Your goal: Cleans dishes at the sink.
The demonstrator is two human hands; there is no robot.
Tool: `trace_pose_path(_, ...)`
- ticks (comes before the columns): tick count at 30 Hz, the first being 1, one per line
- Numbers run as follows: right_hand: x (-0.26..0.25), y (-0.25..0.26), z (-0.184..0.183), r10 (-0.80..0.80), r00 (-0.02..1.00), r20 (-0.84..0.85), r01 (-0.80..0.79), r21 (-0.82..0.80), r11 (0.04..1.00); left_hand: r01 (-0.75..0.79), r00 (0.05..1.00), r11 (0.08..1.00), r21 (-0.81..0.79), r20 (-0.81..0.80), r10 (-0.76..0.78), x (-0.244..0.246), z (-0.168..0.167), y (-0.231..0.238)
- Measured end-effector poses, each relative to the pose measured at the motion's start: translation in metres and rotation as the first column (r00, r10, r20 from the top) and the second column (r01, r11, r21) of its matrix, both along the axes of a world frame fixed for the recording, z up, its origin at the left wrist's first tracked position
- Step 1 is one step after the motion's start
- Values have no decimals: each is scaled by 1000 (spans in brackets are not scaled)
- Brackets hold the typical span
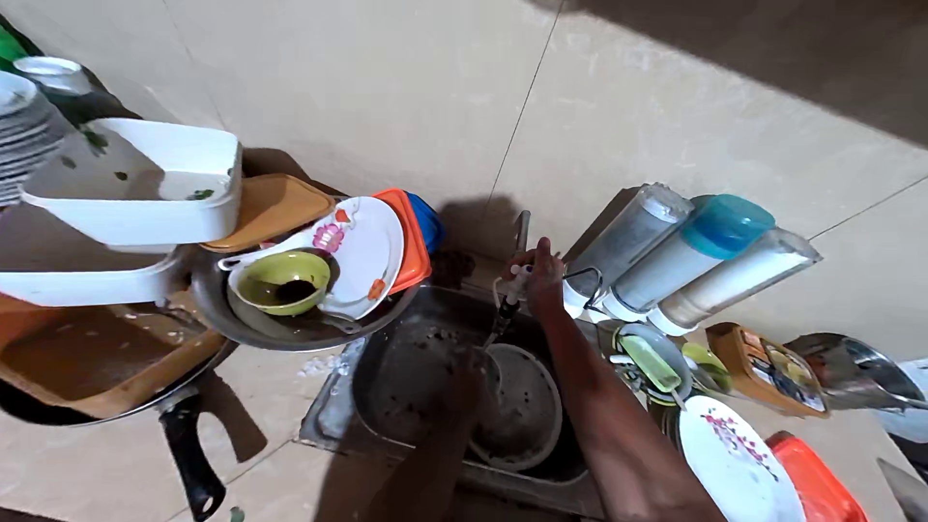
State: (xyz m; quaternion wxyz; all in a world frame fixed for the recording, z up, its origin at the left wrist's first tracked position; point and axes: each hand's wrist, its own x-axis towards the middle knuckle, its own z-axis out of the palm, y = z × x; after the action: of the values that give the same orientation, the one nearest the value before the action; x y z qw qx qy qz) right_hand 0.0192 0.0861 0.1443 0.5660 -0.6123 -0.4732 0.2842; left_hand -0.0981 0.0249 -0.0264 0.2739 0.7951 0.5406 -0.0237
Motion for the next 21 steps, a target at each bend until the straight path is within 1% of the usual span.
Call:
trace_pose_path(6, -4, 4, 4, 19, 997, -81, -22, -36, 999, -18, 999, 999, 40, -48, 20, 8, -7, 11)
trace_pose_path(12, -4, 1, 2, 29, 997, -65, -30, -4, 1000, -21, 999, 999, 42, -32, 23, 7, -10, 13)
trace_pose_path(21, -3, 5, -2, 52, 992, -113, -45, 64, 997, -10, 999, 1000, 21, -44, 11, 5, -7, 18)
